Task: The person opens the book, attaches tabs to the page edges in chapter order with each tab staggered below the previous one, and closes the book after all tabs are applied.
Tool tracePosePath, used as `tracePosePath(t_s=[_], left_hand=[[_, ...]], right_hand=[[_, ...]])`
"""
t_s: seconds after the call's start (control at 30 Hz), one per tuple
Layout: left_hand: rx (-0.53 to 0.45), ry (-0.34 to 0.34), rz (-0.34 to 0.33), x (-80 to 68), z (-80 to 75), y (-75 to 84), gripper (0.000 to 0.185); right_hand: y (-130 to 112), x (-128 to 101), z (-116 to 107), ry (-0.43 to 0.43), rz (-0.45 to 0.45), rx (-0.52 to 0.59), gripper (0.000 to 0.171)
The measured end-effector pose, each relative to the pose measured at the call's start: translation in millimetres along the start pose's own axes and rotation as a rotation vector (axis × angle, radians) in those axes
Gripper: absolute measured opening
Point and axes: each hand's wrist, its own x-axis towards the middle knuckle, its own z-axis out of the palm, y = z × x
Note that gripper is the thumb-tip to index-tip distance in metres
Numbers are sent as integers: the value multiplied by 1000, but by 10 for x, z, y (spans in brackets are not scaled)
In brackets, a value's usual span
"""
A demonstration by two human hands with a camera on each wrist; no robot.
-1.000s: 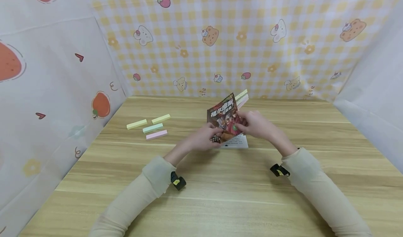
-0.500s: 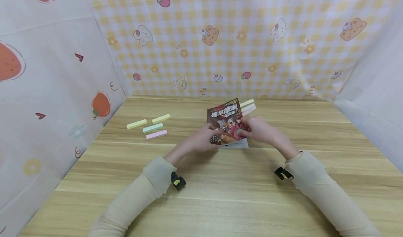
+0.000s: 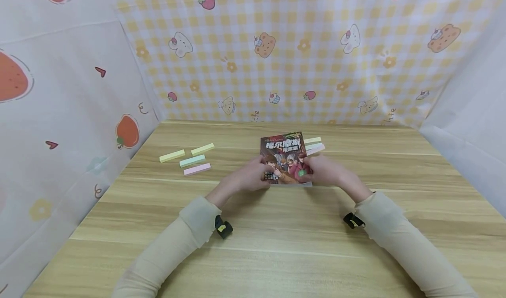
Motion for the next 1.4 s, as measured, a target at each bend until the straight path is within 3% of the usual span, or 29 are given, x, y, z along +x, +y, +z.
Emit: tracePosePath(t_s=[0.1, 0.23, 0.33, 0.4, 0.53, 0.6, 0.9, 1.1, 1.23, 1.4], left_hand=[[23, -5, 15, 5, -2, 2, 42], [55, -19, 24, 19, -4, 3, 42], [69, -23, 20, 24, -5, 7, 41], [73, -27, 14, 22, -4, 12, 41], [72, -28, 8, 20, 2, 16, 41], [72, -30, 10, 22, 4, 17, 42], [87, -37, 12, 55, 2, 19, 42], [90, -52, -9, 108, -13, 28, 44], [77, -57, -34, 138, -28, 23, 44], [67, -71, -57, 165, -46, 28, 45]], right_hand=[[19, -1, 16, -46, -2, 16, 23], [39, 0, 25, -80, -26, 11, 54], [45, -7, 22, -96, -30, -1, 65], [48, -10, 17, -115, -27, 5, 59], [43, -14, 21, -138, -26, 9, 27], [42, -15, 26, -142, -22, 2, 23], [23, -26, 32, -108, 22, 97, 17], [7, -26, 26, -83, 41, 84, 17], [-18, -12, -2, -104, 63, 76, 32], [-6, 25, -36, -130, 85, 57, 36]])
